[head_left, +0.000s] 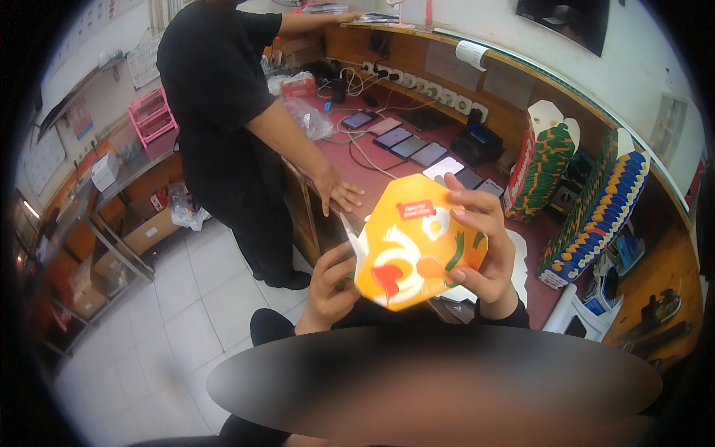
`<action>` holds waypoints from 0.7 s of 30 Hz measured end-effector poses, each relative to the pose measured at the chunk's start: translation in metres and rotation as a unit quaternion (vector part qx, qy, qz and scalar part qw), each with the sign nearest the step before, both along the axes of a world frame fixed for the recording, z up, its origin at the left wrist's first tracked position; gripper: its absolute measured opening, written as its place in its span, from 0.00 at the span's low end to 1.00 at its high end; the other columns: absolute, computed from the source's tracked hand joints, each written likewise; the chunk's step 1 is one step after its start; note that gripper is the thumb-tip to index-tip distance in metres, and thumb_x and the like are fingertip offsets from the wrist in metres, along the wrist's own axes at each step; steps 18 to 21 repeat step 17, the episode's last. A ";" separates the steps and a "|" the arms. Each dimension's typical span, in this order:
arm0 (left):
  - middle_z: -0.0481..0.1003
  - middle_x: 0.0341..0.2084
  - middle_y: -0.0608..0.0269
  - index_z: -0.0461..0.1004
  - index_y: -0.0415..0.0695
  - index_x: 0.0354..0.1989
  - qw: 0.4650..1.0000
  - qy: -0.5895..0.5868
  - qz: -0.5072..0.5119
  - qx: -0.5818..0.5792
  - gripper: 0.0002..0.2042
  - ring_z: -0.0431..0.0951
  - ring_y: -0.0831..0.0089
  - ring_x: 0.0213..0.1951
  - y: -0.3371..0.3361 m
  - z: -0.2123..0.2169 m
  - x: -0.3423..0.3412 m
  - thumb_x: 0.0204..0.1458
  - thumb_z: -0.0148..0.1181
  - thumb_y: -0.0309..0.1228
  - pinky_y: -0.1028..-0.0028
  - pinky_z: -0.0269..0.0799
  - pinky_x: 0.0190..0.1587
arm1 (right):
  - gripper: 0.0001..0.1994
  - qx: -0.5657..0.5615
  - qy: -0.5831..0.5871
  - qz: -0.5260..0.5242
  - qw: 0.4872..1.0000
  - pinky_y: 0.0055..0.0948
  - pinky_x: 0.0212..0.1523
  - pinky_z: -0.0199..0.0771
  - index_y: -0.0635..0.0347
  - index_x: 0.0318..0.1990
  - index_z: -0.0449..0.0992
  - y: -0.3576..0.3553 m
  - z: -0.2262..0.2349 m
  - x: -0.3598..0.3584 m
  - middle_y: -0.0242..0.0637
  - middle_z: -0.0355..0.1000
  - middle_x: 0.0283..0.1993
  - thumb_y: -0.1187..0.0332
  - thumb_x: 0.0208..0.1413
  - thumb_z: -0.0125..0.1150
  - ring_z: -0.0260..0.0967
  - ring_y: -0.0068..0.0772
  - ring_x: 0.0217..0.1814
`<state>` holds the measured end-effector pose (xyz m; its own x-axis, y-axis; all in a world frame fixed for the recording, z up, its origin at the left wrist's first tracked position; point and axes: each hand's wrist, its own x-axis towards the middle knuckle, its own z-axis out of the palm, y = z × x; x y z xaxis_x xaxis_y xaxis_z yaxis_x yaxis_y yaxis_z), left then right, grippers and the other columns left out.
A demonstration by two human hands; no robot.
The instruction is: The person folds flat white paper cutouts into small decorative boxes, tucks flaps to form the shape, and places the finished boxes on the counter. They repeat this process with multiple units, handling each piece by hand.
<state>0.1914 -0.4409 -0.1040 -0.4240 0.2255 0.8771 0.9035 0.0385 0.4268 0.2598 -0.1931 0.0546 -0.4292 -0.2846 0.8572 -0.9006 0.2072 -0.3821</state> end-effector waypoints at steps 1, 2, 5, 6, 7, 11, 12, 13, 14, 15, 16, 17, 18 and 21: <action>0.77 0.49 0.54 0.79 0.44 0.28 1.000 -0.011 0.002 -0.001 0.07 0.76 0.47 0.57 0.000 -0.003 0.000 0.47 0.73 0.20 0.63 0.78 0.52 | 0.34 -0.023 0.003 -0.002 1.000 0.55 0.76 0.46 0.60 0.69 0.66 -0.006 -0.004 0.003 0.54 0.62 0.69 0.58 0.55 0.65 0.53 0.57 0.78; 0.77 0.48 0.54 0.79 0.44 0.29 0.998 -0.046 -0.044 0.012 0.07 0.77 0.48 0.56 0.000 -0.004 0.000 0.48 0.73 0.22 0.63 0.78 0.52 | 0.35 -0.044 0.004 -0.008 0.999 0.55 0.76 0.45 0.62 0.70 0.64 -0.012 -0.007 0.005 0.56 0.60 0.71 0.58 0.56 0.63 0.53 0.57 0.78; 0.77 0.47 0.52 0.78 0.45 0.34 0.964 -0.246 -0.100 0.015 0.11 0.77 0.51 0.55 -0.002 0.006 0.005 0.49 0.75 0.34 0.63 0.77 0.52 | 0.30 -0.044 0.001 -0.040 0.998 0.49 0.75 0.53 0.63 0.72 0.60 -0.022 -0.012 0.008 0.62 0.59 0.72 0.69 0.63 0.53 0.59 0.60 0.75; 0.77 0.47 0.51 0.77 0.46 0.37 0.970 -0.215 -0.113 0.015 0.15 0.77 0.52 0.54 -0.004 0.013 0.007 0.49 0.76 0.39 0.62 0.76 0.52 | 0.29 -0.045 -0.021 -0.046 0.998 0.47 0.74 0.55 0.62 0.73 0.60 -0.025 -0.013 0.009 0.63 0.60 0.72 0.72 0.63 0.52 0.61 0.60 0.74; 0.77 0.46 0.51 0.76 0.47 0.42 0.980 -0.144 -0.135 0.019 0.20 0.78 0.53 0.53 -0.008 0.022 0.006 0.48 0.76 0.44 0.62 0.75 0.53 | 0.29 -0.004 0.034 -0.133 0.991 0.42 0.68 0.67 0.61 0.68 0.67 -0.024 -0.012 0.009 0.60 0.69 0.65 0.81 0.56 0.53 0.70 0.58 0.67; 0.72 0.52 0.53 0.54 0.44 0.65 0.949 -0.128 -0.204 0.202 0.44 0.75 0.64 0.52 -0.001 0.052 0.011 0.46 0.76 0.47 0.63 0.66 0.61 | 0.21 0.136 0.098 -0.206 0.964 0.34 0.51 0.81 0.63 0.48 0.83 -0.014 -0.003 0.001 0.46 0.81 0.50 0.87 0.45 0.58 0.81 0.47 0.52; 0.72 0.53 0.55 0.57 0.42 0.64 0.962 -0.158 -0.154 0.160 0.40 0.74 0.66 0.54 -0.009 0.058 0.015 0.48 0.76 0.43 0.64 0.66 0.62 | 0.20 0.130 0.089 -0.175 0.972 0.33 0.50 0.82 0.63 0.47 0.83 -0.016 -0.006 0.001 0.46 0.81 0.50 0.87 0.45 0.59 0.81 0.45 0.51; 0.71 0.54 0.56 0.58 0.42 0.64 0.931 -0.264 -0.228 0.112 0.38 0.73 0.67 0.55 -0.013 0.063 0.020 0.48 0.75 0.38 0.67 0.66 0.62 | 0.19 0.126 0.072 -0.147 0.978 0.33 0.48 0.83 0.63 0.47 0.83 -0.019 -0.010 0.000 0.46 0.81 0.49 0.86 0.46 0.59 0.81 0.44 0.50; 0.71 0.55 0.58 0.60 0.42 0.64 0.884 -0.354 -0.299 0.063 0.36 0.73 0.68 0.57 -0.015 0.065 0.024 0.49 0.75 0.33 0.69 0.66 0.62 | 0.18 0.124 0.056 -0.118 0.984 0.32 0.47 0.83 0.63 0.46 0.83 -0.022 -0.013 -0.001 0.45 0.82 0.48 0.86 0.47 0.59 0.82 0.43 0.50; 0.71 0.56 0.58 0.60 0.41 0.67 0.839 -0.422 -0.339 0.050 0.36 0.71 0.68 0.60 -0.019 0.067 0.029 0.50 0.73 0.26 0.74 0.64 0.64 | 0.15 0.114 0.072 -0.098 0.986 0.31 0.43 0.84 0.62 0.46 0.82 -0.026 -0.018 -0.004 0.45 0.81 0.50 0.84 0.51 0.61 0.82 0.43 0.49; 0.71 0.58 0.58 0.59 0.41 0.69 0.810 -0.480 -0.334 0.048 0.39 0.70 0.66 0.62 -0.019 0.067 0.034 0.49 0.74 0.31 0.72 0.63 0.66 | 0.13 0.117 0.071 -0.080 0.987 0.30 0.44 0.84 0.59 0.47 0.82 -0.030 -0.021 -0.006 0.45 0.80 0.53 0.80 0.56 0.61 0.82 0.45 0.50; 0.71 0.60 0.57 0.58 0.41 0.71 0.777 -0.535 -0.327 0.045 0.42 0.69 0.64 0.64 -0.014 0.065 0.039 0.49 0.75 0.36 0.70 0.62 0.68 | 0.10 0.113 0.073 -0.057 0.989 0.29 0.45 0.85 0.57 0.49 0.82 -0.035 -0.025 -0.008 0.45 0.79 0.56 0.76 0.61 0.61 0.82 0.47 0.51; 0.71 0.60 0.57 0.58 0.41 0.71 0.777 -0.535 -0.327 0.045 0.42 0.69 0.64 0.64 -0.014 0.065 0.039 0.49 0.75 0.36 0.70 0.62 0.68 | 0.10 0.113 0.073 -0.057 0.989 0.29 0.45 0.85 0.57 0.49 0.82 -0.035 -0.025 -0.008 0.45 0.79 0.56 0.76 0.61 0.61 0.82 0.47 0.51; 0.71 0.60 0.57 0.58 0.41 0.71 0.777 -0.535 -0.327 0.045 0.42 0.69 0.64 0.64 -0.014 0.065 0.039 0.49 0.75 0.36 0.70 0.62 0.68 | 0.10 0.113 0.073 -0.057 0.989 0.29 0.45 0.85 0.57 0.49 0.82 -0.035 -0.025 -0.008 0.45 0.79 0.56 0.76 0.61 0.61 0.82 0.47 0.51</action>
